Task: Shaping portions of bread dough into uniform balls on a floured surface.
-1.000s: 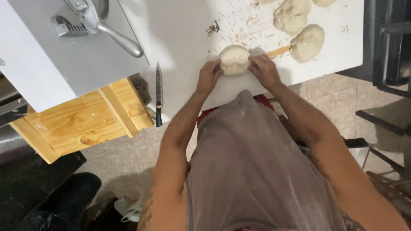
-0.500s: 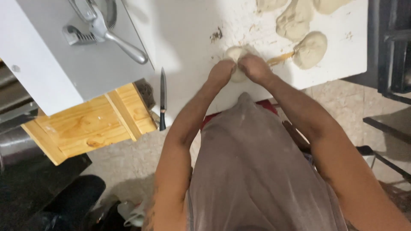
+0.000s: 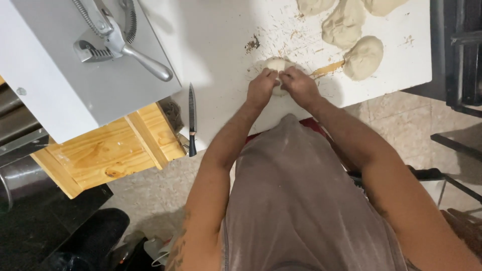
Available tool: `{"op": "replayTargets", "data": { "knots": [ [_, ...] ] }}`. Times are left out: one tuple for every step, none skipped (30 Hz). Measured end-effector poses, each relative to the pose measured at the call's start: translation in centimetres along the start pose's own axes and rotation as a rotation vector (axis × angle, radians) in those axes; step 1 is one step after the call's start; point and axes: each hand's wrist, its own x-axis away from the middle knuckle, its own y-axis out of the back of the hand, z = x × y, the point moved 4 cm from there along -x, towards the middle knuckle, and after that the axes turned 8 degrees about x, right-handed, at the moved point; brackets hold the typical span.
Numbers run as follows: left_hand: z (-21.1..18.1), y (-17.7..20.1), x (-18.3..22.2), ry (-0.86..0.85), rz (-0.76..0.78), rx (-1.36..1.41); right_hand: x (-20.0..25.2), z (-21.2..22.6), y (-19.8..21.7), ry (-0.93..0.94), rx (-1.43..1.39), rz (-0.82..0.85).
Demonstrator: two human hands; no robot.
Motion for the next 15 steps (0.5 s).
{"op": "replayTargets", "data": {
  "knots": [
    [-0.1, -0.1, -1.0, 0.0, 0.007, -0.001, -0.8, -0.6, -1.5, -0.006, -0.003, 0.002],
    [-0.3, -0.5, -1.7, 0.012, 0.005, -0.153, -1.2, -0.9, -2.9, -0.001, 0.096, -0.006],
    [-0.5, -1.0, -2.2, 0.022, 0.004, -0.306, -1.4, -1.2, -4.2, 0.005, 0.195, -0.014],
    [0.5, -1.6, -3.0, 0.017, -0.001, -0.306, -2.1, -1.4, -3.1, 0.004, 0.2, -0.018],
    [1.9, -2.3, -3.6, 0.129, 0.026, -0.159, -2.7, -1.9, -2.7, -0.045, -0.005, 0.179],
    [3.3, -2.4, -5.3, 0.23, 0.041, -0.014, -4.1, -2.6, -2.1, -0.092, -0.202, 0.36],
    [1.7, 0.2, -3.9, 0.215, 0.025, -0.018, -3.7, -3.2, -0.1, -0.09, -0.188, 0.343],
    [0.3, 2.9, -2.3, 0.2, -0.123, 0.127, -2.8, -4.0, 1.7, -0.245, -0.459, 0.293],
    [-1.0, 5.5, -0.6, 0.182, -0.269, 0.273, -1.9, -4.9, 3.3, -0.395, -0.731, 0.235],
    [1.8, 3.3, -1.9, 0.178, -0.26, 0.272, -0.6, -5.3, 3.3, -0.406, -0.732, 0.232],
    [5.1, 0.9, -3.1, 0.241, -0.237, 0.38, 0.9, -6.1, 3.1, -0.522, -0.793, 0.209],
    [8.3, -2.6, -2.6, 0.335, -0.212, 0.498, 3.5, -6.1, 2.9, -0.636, -0.86, 0.217],
    [7.4, -3.8, -1.6, 0.362, -0.201, 0.505, 5.4, -5.4, 2.2, -0.643, -0.867, 0.245],
    [6.7, -3.9, -2.7, 0.442, -0.268, 0.582, 6.0, -5.8, 1.6, -0.703, -0.99, 0.238],
    [5.9, -3.9, -3.7, 0.523, -0.336, 0.659, 6.5, -6.2, 1.0, -0.762, -1.113, 0.23]
  ]
}}
